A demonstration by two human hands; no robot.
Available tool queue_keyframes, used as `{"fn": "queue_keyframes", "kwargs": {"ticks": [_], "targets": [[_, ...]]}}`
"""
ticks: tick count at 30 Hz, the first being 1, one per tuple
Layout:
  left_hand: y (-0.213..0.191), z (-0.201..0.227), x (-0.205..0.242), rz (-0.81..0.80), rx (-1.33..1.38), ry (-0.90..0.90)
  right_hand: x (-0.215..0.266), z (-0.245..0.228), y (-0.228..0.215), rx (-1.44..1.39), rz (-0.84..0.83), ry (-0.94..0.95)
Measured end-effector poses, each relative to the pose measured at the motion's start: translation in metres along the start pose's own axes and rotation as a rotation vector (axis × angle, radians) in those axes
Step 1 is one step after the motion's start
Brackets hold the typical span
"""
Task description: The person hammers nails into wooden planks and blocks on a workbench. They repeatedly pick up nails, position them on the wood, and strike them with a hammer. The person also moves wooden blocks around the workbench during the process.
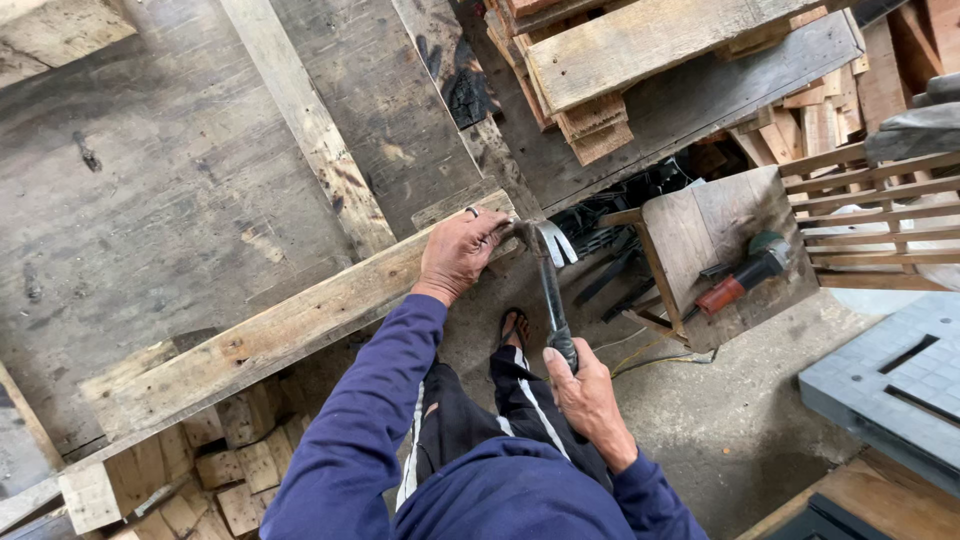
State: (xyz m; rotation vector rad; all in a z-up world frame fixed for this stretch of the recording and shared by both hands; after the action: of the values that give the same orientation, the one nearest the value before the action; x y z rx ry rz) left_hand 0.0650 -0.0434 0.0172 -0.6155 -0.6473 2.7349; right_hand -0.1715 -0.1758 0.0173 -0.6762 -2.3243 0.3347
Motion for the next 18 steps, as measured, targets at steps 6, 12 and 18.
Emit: {"fn": "queue_keyframes", "kwargs": {"ticks": [6, 12, 18], "targets": [[-0.002, 0.005, -0.001, 0.005, -0.022, 0.015, 0.001, -0.003, -0.004, -0.027, 0.01, -0.127], [-0.002, -0.003, -0.003, 0.014, -0.042, -0.111, -0.007, 0.001, -0.003, -0.061, -0.028, 0.076], [-0.003, 0.009, -0.004, 0.036, -0.03, 0.02, 0.011, -0.024, -0.026, -0.082, 0.057, -0.188]]}}
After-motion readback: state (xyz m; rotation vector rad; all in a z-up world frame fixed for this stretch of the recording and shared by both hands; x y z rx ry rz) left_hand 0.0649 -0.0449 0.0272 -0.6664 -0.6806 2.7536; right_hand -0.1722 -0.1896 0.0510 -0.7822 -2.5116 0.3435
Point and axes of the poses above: each hand's wrist, its own x-axis away from the middle knuckle, its own y-axis out of the palm, z = x × y, the point moved 8 cm from there along -x, towards the middle knuckle, and after that the axes turned 14 degrees about z, right-handed, at the moved point
